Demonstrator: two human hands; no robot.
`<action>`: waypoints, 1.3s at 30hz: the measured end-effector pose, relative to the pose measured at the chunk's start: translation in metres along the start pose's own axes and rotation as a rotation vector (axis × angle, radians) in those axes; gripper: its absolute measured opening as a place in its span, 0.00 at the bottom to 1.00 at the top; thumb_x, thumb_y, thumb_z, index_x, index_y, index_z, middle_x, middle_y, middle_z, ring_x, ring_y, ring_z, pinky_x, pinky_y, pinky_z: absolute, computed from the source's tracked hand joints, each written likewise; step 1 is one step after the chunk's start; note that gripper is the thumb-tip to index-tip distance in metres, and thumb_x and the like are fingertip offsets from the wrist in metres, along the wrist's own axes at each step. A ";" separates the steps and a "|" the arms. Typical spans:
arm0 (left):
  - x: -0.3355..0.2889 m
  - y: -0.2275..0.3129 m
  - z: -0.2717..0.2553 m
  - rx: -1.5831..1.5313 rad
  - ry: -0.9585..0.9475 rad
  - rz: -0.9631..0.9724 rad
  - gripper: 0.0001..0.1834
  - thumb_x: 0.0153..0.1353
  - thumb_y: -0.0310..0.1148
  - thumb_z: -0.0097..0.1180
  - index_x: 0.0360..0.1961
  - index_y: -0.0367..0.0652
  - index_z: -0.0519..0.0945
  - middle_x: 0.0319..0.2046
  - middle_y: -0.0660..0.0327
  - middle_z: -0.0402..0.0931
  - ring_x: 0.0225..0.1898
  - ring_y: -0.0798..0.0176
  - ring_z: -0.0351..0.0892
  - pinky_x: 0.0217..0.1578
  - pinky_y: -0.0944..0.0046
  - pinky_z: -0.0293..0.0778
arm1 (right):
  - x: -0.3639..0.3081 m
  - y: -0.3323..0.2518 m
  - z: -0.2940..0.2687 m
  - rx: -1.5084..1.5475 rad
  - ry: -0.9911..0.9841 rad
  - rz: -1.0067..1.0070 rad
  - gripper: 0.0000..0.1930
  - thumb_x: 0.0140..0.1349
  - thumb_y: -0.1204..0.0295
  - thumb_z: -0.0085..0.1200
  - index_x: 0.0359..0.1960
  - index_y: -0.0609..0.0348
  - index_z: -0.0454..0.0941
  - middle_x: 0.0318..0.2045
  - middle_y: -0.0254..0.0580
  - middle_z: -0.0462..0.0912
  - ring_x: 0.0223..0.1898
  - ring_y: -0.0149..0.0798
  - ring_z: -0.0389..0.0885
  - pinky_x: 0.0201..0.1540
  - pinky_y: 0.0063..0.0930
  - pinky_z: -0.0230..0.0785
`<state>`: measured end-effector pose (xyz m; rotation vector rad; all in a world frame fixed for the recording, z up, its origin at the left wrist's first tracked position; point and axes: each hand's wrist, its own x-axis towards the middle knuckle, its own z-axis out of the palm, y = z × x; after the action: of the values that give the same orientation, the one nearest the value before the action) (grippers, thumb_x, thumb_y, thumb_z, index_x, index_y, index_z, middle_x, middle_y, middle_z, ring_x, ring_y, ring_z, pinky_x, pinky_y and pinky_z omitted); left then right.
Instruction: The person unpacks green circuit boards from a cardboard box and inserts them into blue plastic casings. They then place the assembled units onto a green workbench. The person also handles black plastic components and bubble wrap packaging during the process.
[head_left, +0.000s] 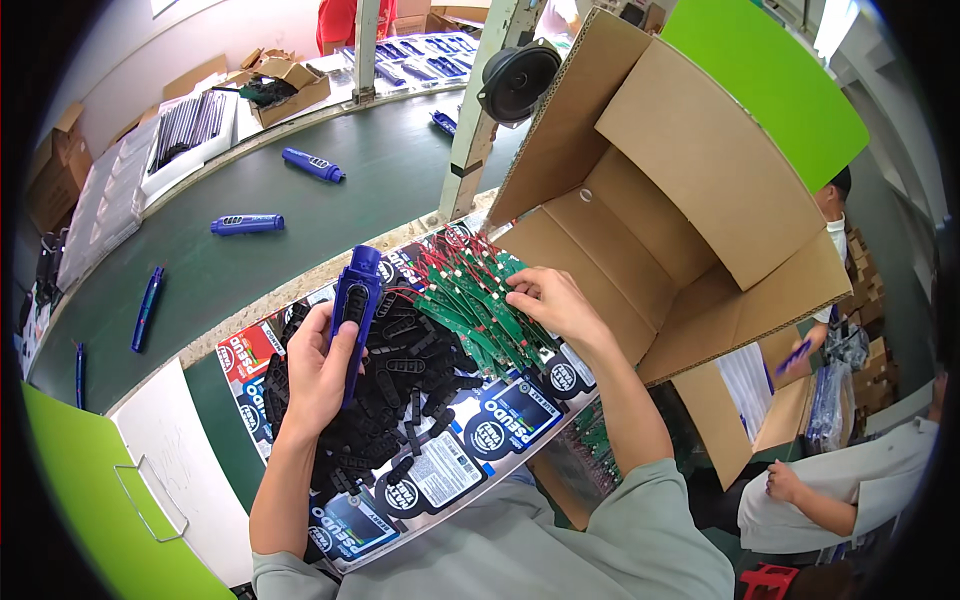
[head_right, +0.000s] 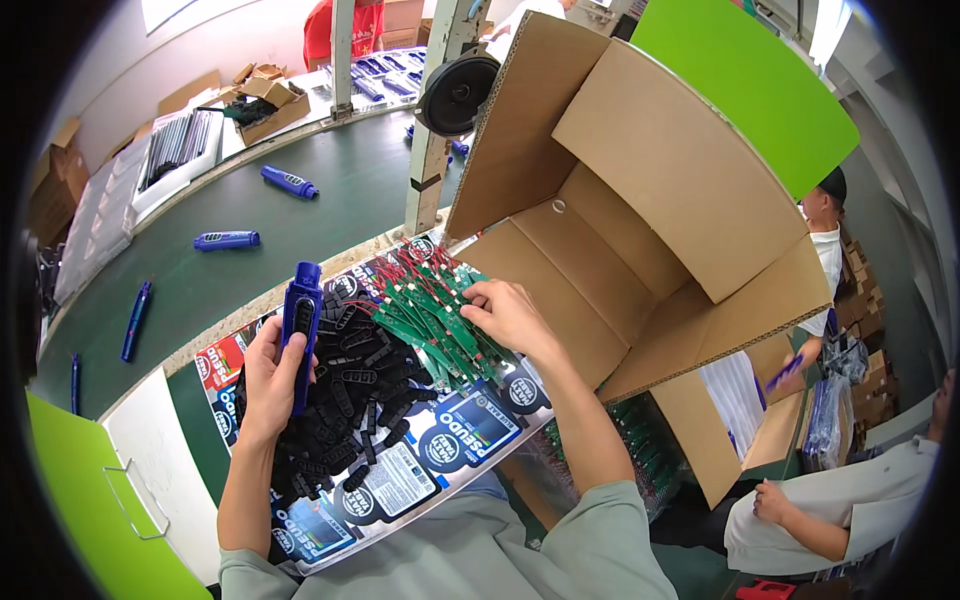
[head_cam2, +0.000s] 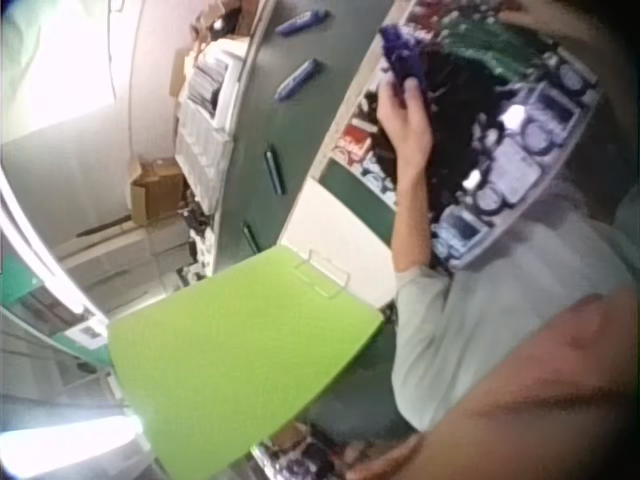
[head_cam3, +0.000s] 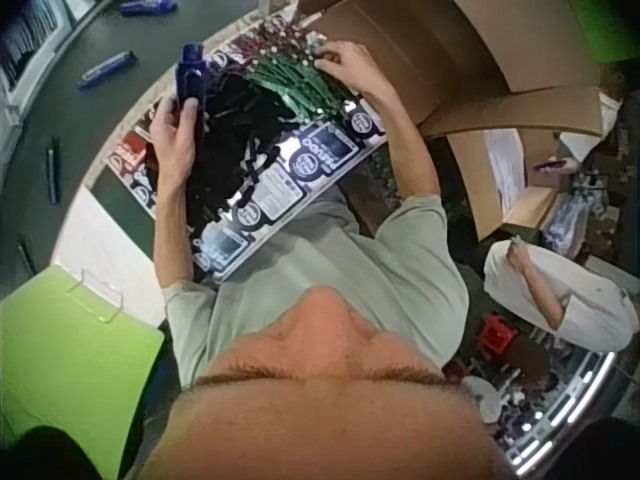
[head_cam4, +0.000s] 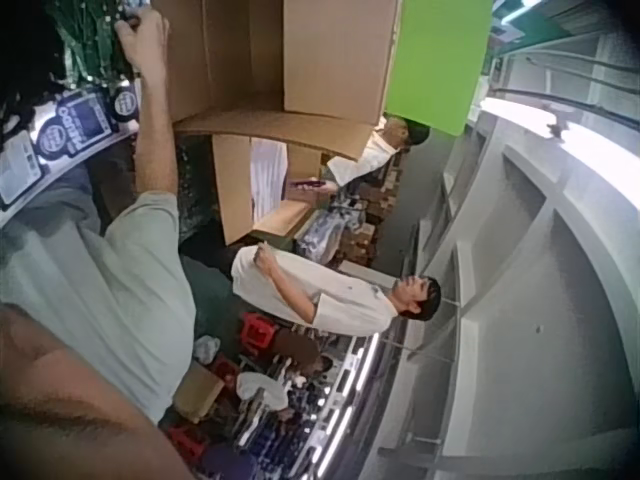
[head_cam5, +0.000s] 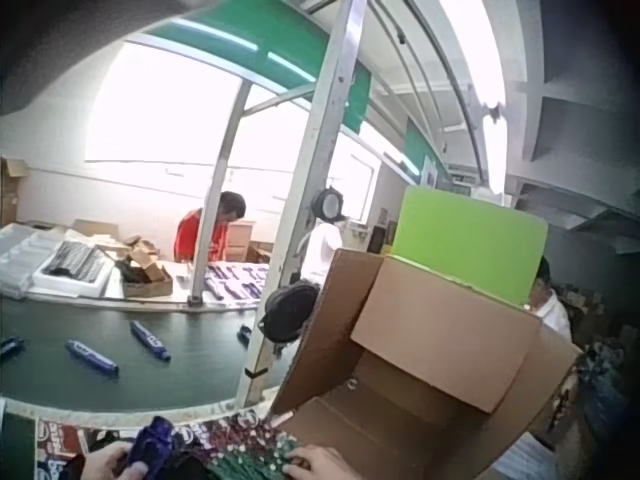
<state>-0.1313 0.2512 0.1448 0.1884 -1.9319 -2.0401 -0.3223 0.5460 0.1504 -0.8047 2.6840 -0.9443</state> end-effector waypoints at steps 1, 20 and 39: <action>0.000 0.000 0.000 -0.003 0.007 -0.002 0.11 0.75 0.31 0.54 0.52 0.36 0.75 0.34 0.65 0.76 0.31 0.75 0.77 0.29 0.71 0.76 | 0.000 -0.001 0.000 0.008 0.003 0.002 0.18 0.61 0.66 0.65 0.48 0.67 0.85 0.38 0.52 0.89 0.37 0.45 0.88 0.43 0.39 0.79; -0.002 -0.003 0.003 -0.021 -0.066 -0.013 0.15 0.75 0.33 0.55 0.56 0.34 0.76 0.35 0.65 0.77 0.31 0.74 0.78 0.30 0.71 0.76 | -0.002 -0.010 -0.007 -0.153 0.066 -0.149 0.16 0.60 0.77 0.53 0.50 0.67 0.80 0.34 0.53 0.82 0.35 0.50 0.83 0.42 0.43 0.75; -0.002 -0.005 0.005 -0.043 -0.090 -0.031 0.16 0.75 0.32 0.53 0.58 0.35 0.75 0.35 0.65 0.78 0.33 0.74 0.78 0.32 0.70 0.77 | -0.015 -0.057 -0.032 -0.206 0.477 -0.250 0.10 0.66 0.79 0.53 0.48 0.64 0.79 0.43 0.58 0.83 0.38 0.59 0.84 0.42 0.47 0.75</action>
<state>-0.1313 0.2565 0.1395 0.1188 -1.9470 -2.1424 -0.2957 0.5334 0.2109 -1.0990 3.1864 -1.0353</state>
